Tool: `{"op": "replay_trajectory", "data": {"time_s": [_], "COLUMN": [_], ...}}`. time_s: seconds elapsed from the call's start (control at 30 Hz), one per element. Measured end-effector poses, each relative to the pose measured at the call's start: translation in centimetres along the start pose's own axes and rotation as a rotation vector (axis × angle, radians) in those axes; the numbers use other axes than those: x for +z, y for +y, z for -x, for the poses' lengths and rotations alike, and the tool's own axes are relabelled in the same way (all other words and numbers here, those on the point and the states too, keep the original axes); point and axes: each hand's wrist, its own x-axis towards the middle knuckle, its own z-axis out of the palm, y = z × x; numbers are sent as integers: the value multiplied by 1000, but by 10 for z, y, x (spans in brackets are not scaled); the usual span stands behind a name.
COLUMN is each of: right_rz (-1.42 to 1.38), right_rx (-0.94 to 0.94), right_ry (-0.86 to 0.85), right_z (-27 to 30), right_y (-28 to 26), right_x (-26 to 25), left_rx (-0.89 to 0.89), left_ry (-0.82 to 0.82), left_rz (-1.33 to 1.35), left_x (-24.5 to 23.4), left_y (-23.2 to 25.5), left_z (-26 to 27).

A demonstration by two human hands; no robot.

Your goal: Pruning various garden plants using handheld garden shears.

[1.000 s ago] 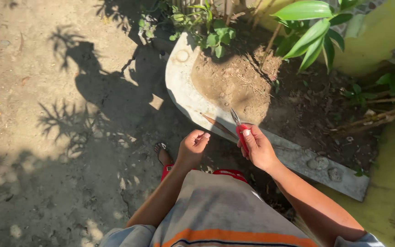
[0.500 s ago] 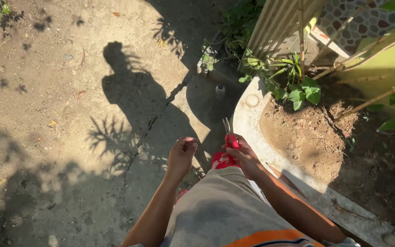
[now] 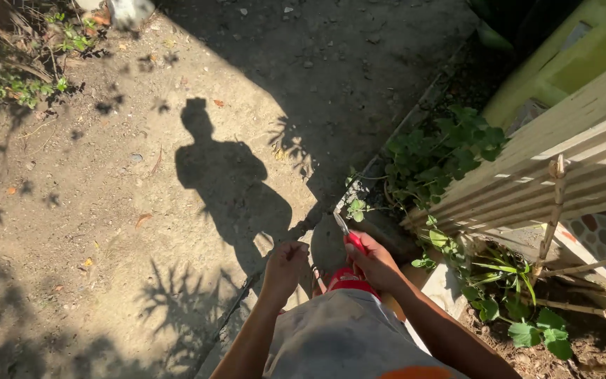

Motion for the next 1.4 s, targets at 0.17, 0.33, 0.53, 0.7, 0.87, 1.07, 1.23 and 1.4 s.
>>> {"op": "replay_trajectory", "data": {"time_s": [0.17, 0.33, 0.53, 0.7, 0.87, 1.07, 1.23, 1.4], "right_rz": [43, -99, -354, -587, -665, -792, -555, -302], "right_rx": [-105, -89, -58, -34, -71, -294, -139, -262], "right_ry": [-98, -69, -108, 109, 220, 281, 585, 564], "right_z": [-132, -249, -449, -532, -593, -700, -797, -894], "right_y": [-100, -156, -166, -233, -271, -288, -383, -454], "right_x": [20, 49, 61, 74, 18, -61, -145, -224], "left_rx": [-50, -64, -93, 344, 175, 41, -65, -172], "left_ry": [85, 151, 35, -359, -517, -615, -522, -447], "left_rz": [69, 106, 165, -42, -163, -211, -145, -247], "left_x": [-46, -123, -219, -196, -113, -30, 9, 44], "left_y": [58, 1, 9, 129, 282, 290, 248, 238], "left_z": [-107, -252, -488, -681, -745, -869, -1010, -1156]}}
